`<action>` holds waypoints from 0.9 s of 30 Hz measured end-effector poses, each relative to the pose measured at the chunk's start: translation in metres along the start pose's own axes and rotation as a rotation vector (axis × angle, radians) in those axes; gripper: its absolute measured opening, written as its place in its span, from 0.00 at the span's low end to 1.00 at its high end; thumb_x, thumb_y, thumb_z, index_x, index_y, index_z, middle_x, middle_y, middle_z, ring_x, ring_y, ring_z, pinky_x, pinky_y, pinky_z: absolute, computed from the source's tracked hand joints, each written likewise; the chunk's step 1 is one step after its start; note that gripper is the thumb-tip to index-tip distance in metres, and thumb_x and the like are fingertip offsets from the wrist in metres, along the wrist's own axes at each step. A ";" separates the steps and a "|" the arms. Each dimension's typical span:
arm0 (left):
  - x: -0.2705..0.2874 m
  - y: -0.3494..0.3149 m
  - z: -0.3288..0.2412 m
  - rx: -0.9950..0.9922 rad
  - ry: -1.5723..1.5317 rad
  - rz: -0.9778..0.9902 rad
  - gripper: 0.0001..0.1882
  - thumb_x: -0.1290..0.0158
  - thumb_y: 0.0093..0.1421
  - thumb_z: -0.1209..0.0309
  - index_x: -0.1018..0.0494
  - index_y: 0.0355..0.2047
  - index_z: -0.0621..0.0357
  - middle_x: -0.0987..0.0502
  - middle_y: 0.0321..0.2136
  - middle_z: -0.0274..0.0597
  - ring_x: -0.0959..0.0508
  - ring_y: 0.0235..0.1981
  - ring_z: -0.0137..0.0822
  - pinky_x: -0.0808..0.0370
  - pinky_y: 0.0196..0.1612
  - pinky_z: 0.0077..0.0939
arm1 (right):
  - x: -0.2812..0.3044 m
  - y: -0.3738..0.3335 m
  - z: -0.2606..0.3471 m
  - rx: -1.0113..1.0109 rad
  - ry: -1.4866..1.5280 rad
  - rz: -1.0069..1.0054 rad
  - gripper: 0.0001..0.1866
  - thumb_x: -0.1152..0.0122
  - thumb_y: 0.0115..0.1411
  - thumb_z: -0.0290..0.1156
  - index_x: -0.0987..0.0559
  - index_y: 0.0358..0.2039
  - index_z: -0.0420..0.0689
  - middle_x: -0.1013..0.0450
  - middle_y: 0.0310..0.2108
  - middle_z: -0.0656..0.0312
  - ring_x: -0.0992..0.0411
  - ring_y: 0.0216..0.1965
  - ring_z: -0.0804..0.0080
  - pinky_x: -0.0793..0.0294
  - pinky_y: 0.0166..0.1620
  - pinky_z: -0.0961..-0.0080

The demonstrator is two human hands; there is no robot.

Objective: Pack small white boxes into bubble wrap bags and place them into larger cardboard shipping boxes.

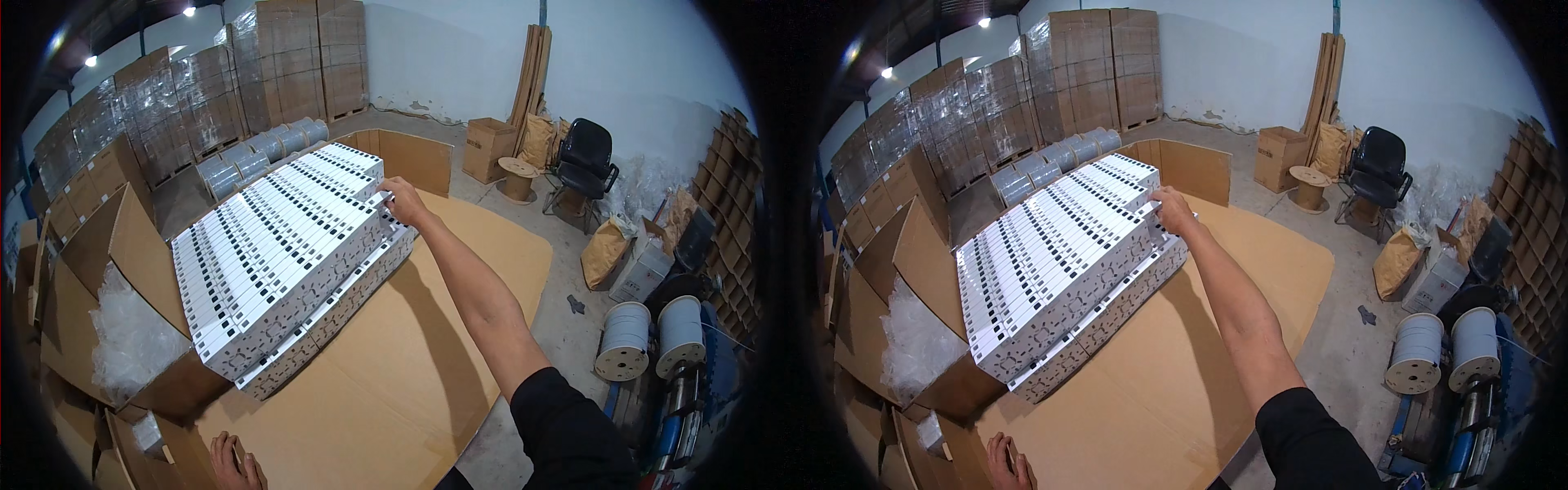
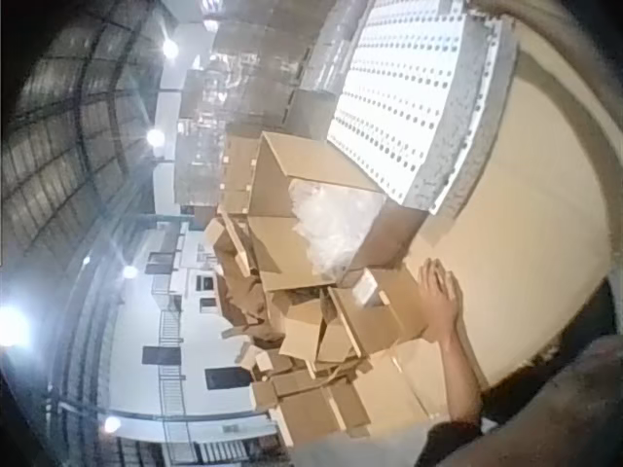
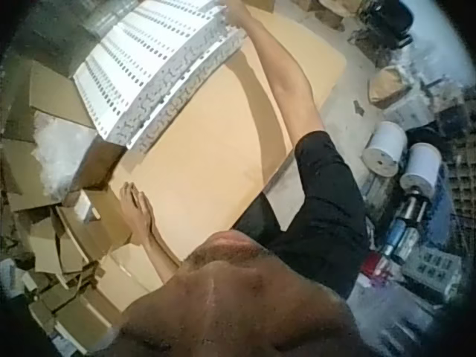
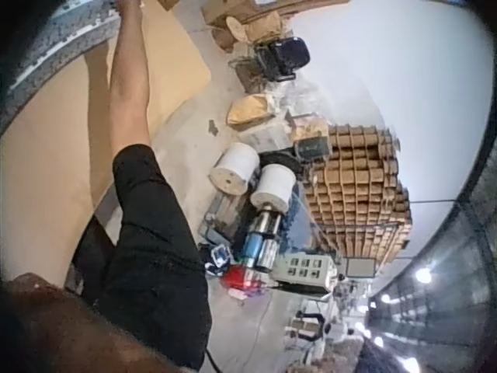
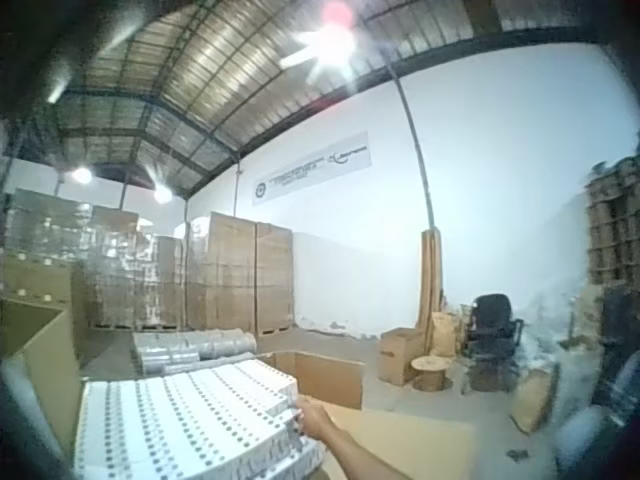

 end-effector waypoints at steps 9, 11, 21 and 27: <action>-0.003 -0.004 0.009 -0.022 -0.018 -0.017 0.24 0.54 0.72 0.58 0.29 0.58 0.65 0.31 0.62 0.57 0.33 0.64 0.58 0.38 0.66 0.50 | 0.033 -0.042 0.007 0.007 -0.021 -0.232 0.17 0.41 0.55 0.14 0.24 0.45 0.40 0.23 0.40 0.52 0.21 0.40 0.54 0.22 0.45 0.62; -0.009 0.001 0.010 -0.046 -0.047 0.004 0.24 0.53 0.71 0.59 0.29 0.58 0.66 0.30 0.62 0.57 0.33 0.64 0.58 0.38 0.67 0.50 | 0.050 -0.060 0.003 -0.066 0.024 -0.251 0.16 0.42 0.55 0.13 0.25 0.45 0.39 0.23 0.37 0.52 0.20 0.36 0.58 0.21 0.42 0.65; -0.014 -0.006 0.021 0.124 -0.468 -0.152 0.13 0.48 0.64 0.77 0.26 0.48 0.65 0.26 0.52 0.52 0.25 0.54 0.49 0.27 0.57 0.38 | 0.049 -0.191 0.156 -0.488 0.470 -0.230 0.16 0.40 0.59 0.18 0.26 0.49 0.38 0.22 0.38 0.51 0.18 0.30 0.62 0.21 0.34 0.67; -0.016 -0.004 0.005 0.212 -0.755 -0.130 0.14 0.47 0.67 0.75 0.26 0.52 0.65 0.22 0.40 0.43 0.21 0.41 0.34 0.24 0.50 0.29 | -0.001 -0.237 0.273 -0.412 0.683 0.041 0.15 0.39 0.61 0.17 0.26 0.49 0.38 0.23 0.38 0.59 0.21 0.27 0.77 0.22 0.28 0.80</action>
Point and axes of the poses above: each hand's wrist, its own y-axis towards the middle knuckle, its own x-axis out of the back of the hand, z = x × y, the point moved 3 cm from there along y, towards the middle knuckle
